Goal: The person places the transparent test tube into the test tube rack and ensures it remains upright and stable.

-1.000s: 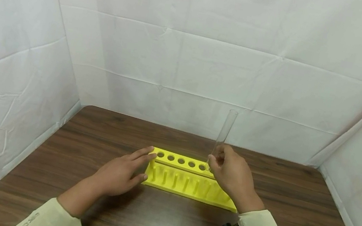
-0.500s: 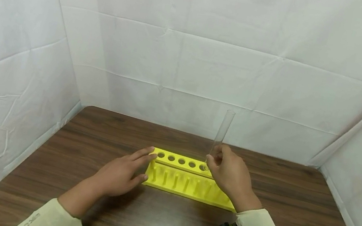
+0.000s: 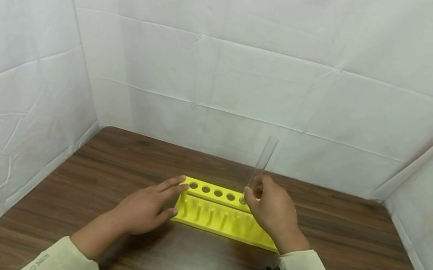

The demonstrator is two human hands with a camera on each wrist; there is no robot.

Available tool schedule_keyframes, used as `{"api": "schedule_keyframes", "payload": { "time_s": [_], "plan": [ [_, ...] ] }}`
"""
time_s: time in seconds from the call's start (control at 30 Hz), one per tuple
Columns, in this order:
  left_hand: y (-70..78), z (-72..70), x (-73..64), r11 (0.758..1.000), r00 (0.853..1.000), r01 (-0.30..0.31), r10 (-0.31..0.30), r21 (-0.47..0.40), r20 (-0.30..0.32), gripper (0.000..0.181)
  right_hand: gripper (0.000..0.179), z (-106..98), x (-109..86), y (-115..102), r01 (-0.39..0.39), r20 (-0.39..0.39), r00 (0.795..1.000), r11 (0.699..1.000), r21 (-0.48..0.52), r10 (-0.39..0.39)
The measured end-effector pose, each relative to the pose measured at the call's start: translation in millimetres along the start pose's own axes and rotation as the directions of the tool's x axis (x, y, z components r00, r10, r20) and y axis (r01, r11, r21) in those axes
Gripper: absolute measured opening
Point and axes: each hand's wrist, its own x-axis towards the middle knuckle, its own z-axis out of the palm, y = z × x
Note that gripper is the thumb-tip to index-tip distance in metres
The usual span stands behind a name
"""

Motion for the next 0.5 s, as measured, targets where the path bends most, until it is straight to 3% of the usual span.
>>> {"api": "schedule_keyframes", "payload": {
  "time_s": [0.5],
  "plan": [
    [3.2,-1.6,0.5,1.0,1.0,0.0,0.0,-0.005,0.006,0.063,0.023,9.7,-1.9,5.1,0.009,-0.01,1.0,0.999,-0.051,-0.01]
  ]
}}
